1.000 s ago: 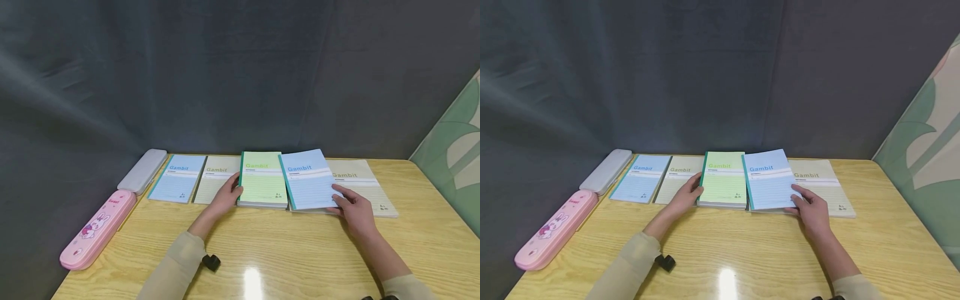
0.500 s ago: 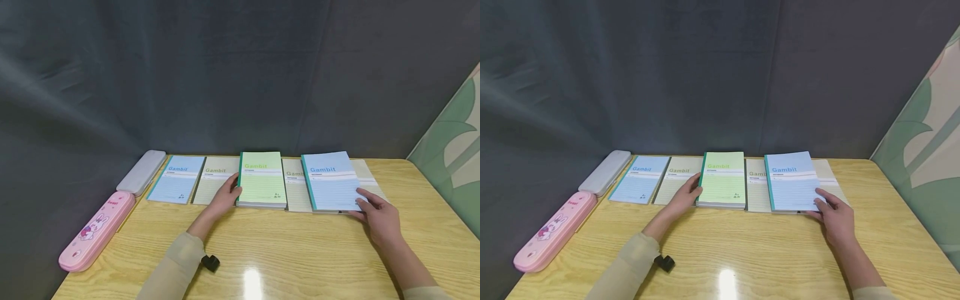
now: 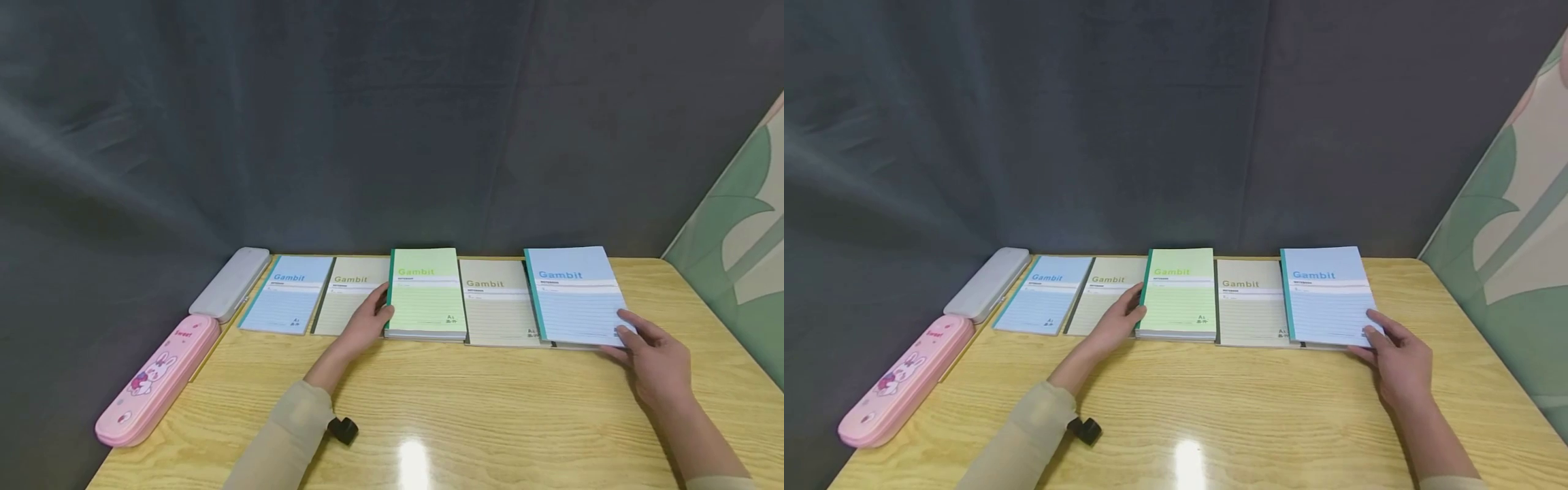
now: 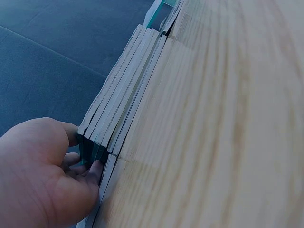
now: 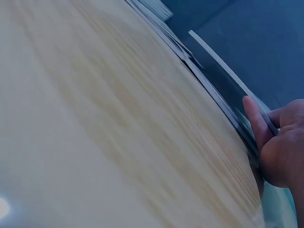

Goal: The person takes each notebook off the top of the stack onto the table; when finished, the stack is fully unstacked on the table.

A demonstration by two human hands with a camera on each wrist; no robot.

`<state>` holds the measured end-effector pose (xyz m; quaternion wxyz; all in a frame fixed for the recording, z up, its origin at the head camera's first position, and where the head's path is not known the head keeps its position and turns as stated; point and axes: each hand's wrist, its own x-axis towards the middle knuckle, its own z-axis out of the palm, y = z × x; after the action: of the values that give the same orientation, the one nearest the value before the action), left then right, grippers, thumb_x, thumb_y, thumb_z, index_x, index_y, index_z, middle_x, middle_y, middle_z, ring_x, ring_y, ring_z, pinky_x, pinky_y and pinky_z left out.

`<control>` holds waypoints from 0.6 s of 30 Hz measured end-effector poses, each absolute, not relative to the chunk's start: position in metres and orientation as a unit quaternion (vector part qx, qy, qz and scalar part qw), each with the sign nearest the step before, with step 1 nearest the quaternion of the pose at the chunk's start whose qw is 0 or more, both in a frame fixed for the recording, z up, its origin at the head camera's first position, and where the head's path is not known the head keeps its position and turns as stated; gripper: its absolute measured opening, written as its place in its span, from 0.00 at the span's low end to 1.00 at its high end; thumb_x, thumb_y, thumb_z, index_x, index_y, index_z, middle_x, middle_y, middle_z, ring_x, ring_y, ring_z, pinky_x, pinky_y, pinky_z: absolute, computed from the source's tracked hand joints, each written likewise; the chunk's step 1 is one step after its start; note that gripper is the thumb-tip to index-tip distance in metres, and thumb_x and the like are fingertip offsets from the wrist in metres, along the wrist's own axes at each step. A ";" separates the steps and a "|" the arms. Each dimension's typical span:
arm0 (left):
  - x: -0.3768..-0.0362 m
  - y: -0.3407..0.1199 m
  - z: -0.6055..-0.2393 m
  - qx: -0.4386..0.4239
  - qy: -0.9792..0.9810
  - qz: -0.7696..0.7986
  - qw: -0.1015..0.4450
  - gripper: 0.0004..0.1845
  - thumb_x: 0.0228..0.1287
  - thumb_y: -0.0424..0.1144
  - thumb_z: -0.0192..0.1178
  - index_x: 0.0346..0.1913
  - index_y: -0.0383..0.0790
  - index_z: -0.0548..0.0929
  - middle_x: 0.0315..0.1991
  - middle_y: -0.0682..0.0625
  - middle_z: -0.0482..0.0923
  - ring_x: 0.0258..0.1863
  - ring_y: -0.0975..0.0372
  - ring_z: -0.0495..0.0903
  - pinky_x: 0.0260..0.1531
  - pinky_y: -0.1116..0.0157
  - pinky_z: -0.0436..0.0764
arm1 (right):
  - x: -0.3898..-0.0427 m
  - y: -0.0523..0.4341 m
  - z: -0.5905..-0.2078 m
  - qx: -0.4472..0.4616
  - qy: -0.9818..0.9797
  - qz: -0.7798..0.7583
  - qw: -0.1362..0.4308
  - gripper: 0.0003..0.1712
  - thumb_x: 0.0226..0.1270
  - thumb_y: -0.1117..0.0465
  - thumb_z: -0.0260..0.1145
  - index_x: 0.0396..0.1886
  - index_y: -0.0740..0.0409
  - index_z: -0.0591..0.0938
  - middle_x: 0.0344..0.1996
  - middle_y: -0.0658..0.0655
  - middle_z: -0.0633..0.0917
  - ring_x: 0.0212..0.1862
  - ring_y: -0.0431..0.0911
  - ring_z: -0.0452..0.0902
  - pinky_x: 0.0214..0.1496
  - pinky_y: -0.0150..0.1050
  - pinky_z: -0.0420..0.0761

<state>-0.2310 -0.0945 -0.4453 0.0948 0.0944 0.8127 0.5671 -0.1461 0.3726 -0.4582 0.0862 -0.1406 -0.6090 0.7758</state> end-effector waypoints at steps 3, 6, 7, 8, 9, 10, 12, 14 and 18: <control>-0.232 -0.095 -0.447 0.094 0.810 0.571 0.096 0.32 0.82 0.40 0.48 0.81 0.42 0.51 0.77 0.38 0.57 0.75 0.46 0.58 0.72 0.49 0.62 | -0.145 0.385 -0.459 -0.142 -0.594 0.786 0.093 0.24 0.71 0.63 0.68 0.66 0.51 0.81 0.65 0.55 0.66 0.41 0.33 0.84 0.39 0.38 0.87; -0.233 -0.095 -0.447 0.092 0.809 0.573 0.100 0.32 0.82 0.38 0.47 0.81 0.39 0.51 0.77 0.36 0.56 0.75 0.44 0.57 0.72 0.47 0.62 | -0.144 0.397 -0.460 -0.156 -0.587 0.788 0.097 0.22 0.71 0.63 0.68 0.63 0.48 0.84 0.68 0.54 0.64 0.40 0.33 0.84 0.38 0.38 0.87; -0.234 -0.095 -0.446 0.091 0.808 0.573 0.103 0.32 0.82 0.37 0.47 0.81 0.38 0.50 0.77 0.35 0.56 0.75 0.44 0.57 0.72 0.46 0.62 | -0.143 0.401 -0.460 -0.159 -0.583 0.790 0.099 0.21 0.71 0.64 0.68 0.62 0.48 0.84 0.67 0.53 0.66 0.39 0.33 0.84 0.38 0.39 0.87; -0.234 -0.095 -0.446 0.091 0.808 0.573 0.105 0.32 0.82 0.36 0.47 0.81 0.36 0.50 0.77 0.34 0.56 0.75 0.43 0.56 0.72 0.46 0.62 | -0.143 0.404 -0.461 -0.164 -0.582 0.790 0.100 0.20 0.71 0.64 0.67 0.61 0.48 0.85 0.67 0.52 0.65 0.39 0.33 0.84 0.38 0.38 0.87; -0.235 -0.095 -0.446 0.090 0.809 0.571 0.107 0.32 0.82 0.35 0.47 0.81 0.35 0.50 0.76 0.33 0.56 0.75 0.42 0.57 0.71 0.46 0.62 | -0.143 0.407 -0.461 -0.168 -0.579 0.791 0.101 0.20 0.71 0.64 0.67 0.60 0.47 0.85 0.67 0.50 0.66 0.39 0.33 0.84 0.38 0.38 0.87; -0.236 -0.095 -0.446 0.089 0.809 0.571 0.108 0.32 0.82 0.34 0.47 0.81 0.34 0.50 0.76 0.33 0.56 0.75 0.42 0.57 0.71 0.46 0.62 | -0.142 0.410 -0.461 -0.169 -0.575 0.794 0.101 0.19 0.72 0.65 0.67 0.60 0.47 0.86 0.66 0.50 0.66 0.39 0.33 0.85 0.38 0.38 0.87; -0.236 -0.095 -0.445 0.087 0.810 0.570 0.108 0.32 0.81 0.34 0.47 0.80 0.34 0.50 0.76 0.33 0.56 0.75 0.42 0.57 0.72 0.46 0.62 | -0.142 0.415 -0.462 -0.170 -0.573 0.795 0.101 0.18 0.71 0.65 0.67 0.59 0.48 0.86 0.63 0.47 0.68 0.38 0.34 0.85 0.38 0.38 0.87; -0.235 -0.094 -0.445 0.086 0.810 0.570 0.104 0.32 0.82 0.35 0.47 0.81 0.35 0.51 0.76 0.34 0.57 0.75 0.43 0.57 0.72 0.47 0.61 | -0.141 0.419 -0.462 -0.167 -0.569 0.799 0.101 0.17 0.71 0.66 0.67 0.57 0.48 0.87 0.60 0.45 0.70 0.38 0.34 0.85 0.38 0.39 0.87; -0.233 -0.093 -0.446 0.086 0.813 0.568 0.096 0.32 0.82 0.39 0.49 0.81 0.40 0.52 0.77 0.38 0.58 0.75 0.46 0.58 0.72 0.49 0.61 | -0.142 0.426 -0.464 -0.154 -0.569 0.802 0.096 0.15 0.71 0.66 0.67 0.52 0.48 0.89 0.54 0.43 0.73 0.38 0.35 0.85 0.37 0.39 0.87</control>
<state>-0.2327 -0.0933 -0.4459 0.0956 0.0861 0.8130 0.5679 -0.1418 0.4260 -0.4639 0.0957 -0.1545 -0.5688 0.8021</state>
